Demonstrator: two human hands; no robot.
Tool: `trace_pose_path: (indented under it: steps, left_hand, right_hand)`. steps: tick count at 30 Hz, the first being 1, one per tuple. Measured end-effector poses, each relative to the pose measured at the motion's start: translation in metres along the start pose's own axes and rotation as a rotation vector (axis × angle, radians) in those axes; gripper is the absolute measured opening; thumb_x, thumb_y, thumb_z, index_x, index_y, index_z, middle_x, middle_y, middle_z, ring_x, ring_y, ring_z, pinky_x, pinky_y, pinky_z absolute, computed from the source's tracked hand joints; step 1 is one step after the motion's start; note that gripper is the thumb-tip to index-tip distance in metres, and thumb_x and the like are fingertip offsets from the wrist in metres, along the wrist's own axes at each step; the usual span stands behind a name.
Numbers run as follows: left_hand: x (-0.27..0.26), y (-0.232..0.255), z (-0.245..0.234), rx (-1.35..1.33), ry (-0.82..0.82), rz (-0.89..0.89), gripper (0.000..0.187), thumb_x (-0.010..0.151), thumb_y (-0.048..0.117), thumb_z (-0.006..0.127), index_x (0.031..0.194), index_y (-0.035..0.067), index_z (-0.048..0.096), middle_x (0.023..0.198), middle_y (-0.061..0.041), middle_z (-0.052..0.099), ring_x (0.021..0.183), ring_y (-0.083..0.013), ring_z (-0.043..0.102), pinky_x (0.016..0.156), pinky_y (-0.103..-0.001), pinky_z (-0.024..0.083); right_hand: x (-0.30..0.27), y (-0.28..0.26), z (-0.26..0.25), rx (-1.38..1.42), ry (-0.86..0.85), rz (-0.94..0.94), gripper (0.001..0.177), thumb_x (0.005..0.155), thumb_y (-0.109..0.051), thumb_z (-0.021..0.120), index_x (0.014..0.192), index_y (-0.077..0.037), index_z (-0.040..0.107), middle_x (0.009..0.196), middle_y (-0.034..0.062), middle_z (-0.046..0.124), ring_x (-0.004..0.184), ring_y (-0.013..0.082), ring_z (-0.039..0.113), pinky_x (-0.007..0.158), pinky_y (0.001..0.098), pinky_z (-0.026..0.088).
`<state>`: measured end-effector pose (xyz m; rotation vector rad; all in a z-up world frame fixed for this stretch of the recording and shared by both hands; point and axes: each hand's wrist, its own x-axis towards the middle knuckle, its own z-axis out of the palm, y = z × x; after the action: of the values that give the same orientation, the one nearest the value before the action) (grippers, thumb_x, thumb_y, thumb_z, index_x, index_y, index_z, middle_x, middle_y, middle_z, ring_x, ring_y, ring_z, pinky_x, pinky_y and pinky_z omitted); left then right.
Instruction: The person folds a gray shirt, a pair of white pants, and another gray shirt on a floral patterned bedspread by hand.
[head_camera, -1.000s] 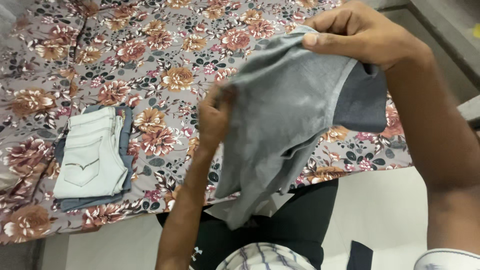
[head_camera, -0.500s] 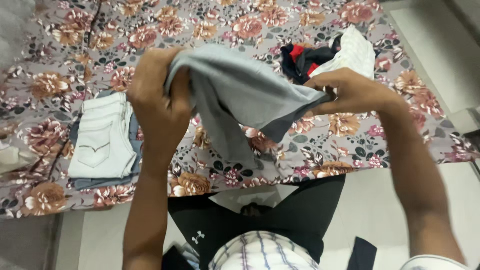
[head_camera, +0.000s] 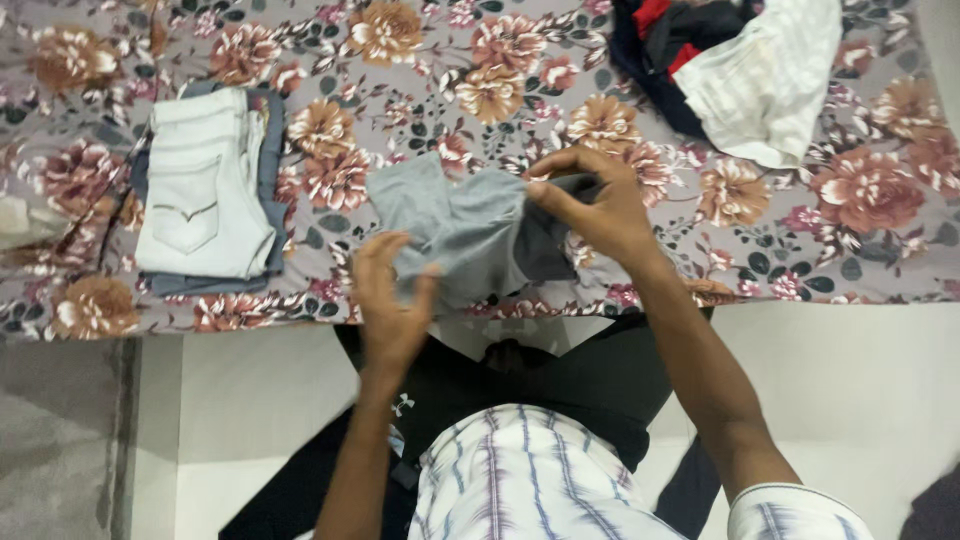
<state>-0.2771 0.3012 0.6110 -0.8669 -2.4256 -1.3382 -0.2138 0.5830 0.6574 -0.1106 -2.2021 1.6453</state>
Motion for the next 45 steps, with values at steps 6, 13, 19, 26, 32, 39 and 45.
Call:
trace_pose_path:
  steps: [6, 13, 19, 26, 32, 39, 45]
  left_hand:
    - [0.024, 0.024, 0.036, -0.253, -0.21, 0.077, 0.065, 0.083, 0.026, 0.086, 0.136, 0.001, 0.057, 0.131, -0.015, 0.062, 0.124, -0.0316, 0.059, 0.106, -0.043, 0.048]
    - [0.017, 0.003, 0.044, -0.584, -0.21, -0.008, 0.022, 0.1, 0.012, 0.074, 0.115, 0.002, 0.06, 0.103, -0.006, 0.063, 0.091, -0.0157, 0.062, 0.084, -0.027, 0.051]
    - [0.031, 0.009, 0.018, -1.042, -0.221, -0.219, 0.016, 0.104, 0.005, 0.064, 0.117, 0.005, 0.054, 0.097, 0.002, 0.056, 0.084, -0.0044, 0.049, 0.075, -0.021, 0.041]
    - [0.067, 0.03, -0.029, -1.044, -0.439, -0.109, 0.023, 0.097, 0.002, 0.068, 0.113, 0.007, 0.052, 0.105, 0.0, 0.054, 0.096, -0.0071, 0.051, 0.087, -0.023, 0.042]
    - [0.09, 0.044, -0.073, -0.87, -0.588, 0.058, 0.029, 0.092, -0.004, 0.072, 0.111, 0.007, 0.053, 0.108, -0.003, 0.056, 0.097, -0.01, 0.056, 0.088, -0.026, 0.046]
    - [0.108, 0.057, -0.151, -0.238, -0.351, 0.18, 0.035, 0.089, 0.0, 0.079, 0.118, 0.004, 0.06, 0.097, -0.003, 0.062, 0.081, -0.0066, 0.058, 0.07, -0.022, 0.048]
    - [0.112, 0.022, -0.139, 0.028, -0.324, 0.196, 0.025, 0.085, 0.004, 0.082, 0.106, 0.003, 0.068, 0.079, 0.001, 0.061, 0.068, -0.0056, 0.053, 0.062, -0.024, 0.043]
  right_hand:
    - [0.01, -0.025, 0.039, -0.091, -0.016, 0.046, 0.029, 0.09, -0.03, 0.082, 0.103, -0.005, 0.076, 0.093, 0.0005, 0.075, 0.085, 0.0052, 0.068, 0.078, 0.0235, 0.055]
    - [0.021, -0.004, 0.028, -0.152, -0.018, 0.001, 0.04, 0.097, -0.046, 0.073, 0.1, -0.006, 0.077, 0.085, -0.0017, 0.072, 0.077, 0.0052, 0.064, 0.07, 0.0228, 0.05]
    - [0.018, 0.031, 0.025, 0.182, 0.085, -0.208, 0.044, 0.106, -0.045, 0.062, 0.127, -0.007, 0.066, 0.112, 0.004, 0.073, 0.1, 0.0105, 0.068, 0.085, 0.0274, 0.056]
    - [-0.001, 0.086, 0.056, 0.054, -0.063, -0.433, 0.038, 0.107, -0.014, 0.057, 0.142, 0.0, 0.052, 0.134, 0.0176, 0.06, 0.122, 0.0281, 0.058, 0.103, 0.0392, 0.047]
    - [0.009, 0.144, 0.056, -0.164, -0.214, -0.415, 0.014, 0.093, -0.007, 0.068, 0.107, -0.006, 0.07, 0.103, 0.0111, 0.073, 0.101, 0.0244, 0.07, 0.092, 0.0339, 0.054]
    - [0.009, 0.014, -0.036, -0.026, 0.224, -0.513, 0.016, 0.114, 0.003, 0.05, 0.123, 0.006, 0.063, 0.12, 0.0174, 0.071, 0.108, 0.0224, 0.071, 0.092, 0.034, 0.059]
    - [0.011, -0.126, -0.081, -0.654, 0.412, -0.903, 0.01, 0.118, 0.003, 0.054, 0.121, 0.001, 0.064, 0.107, 0.0141, 0.071, 0.095, 0.0256, 0.07, 0.082, 0.0336, 0.054]
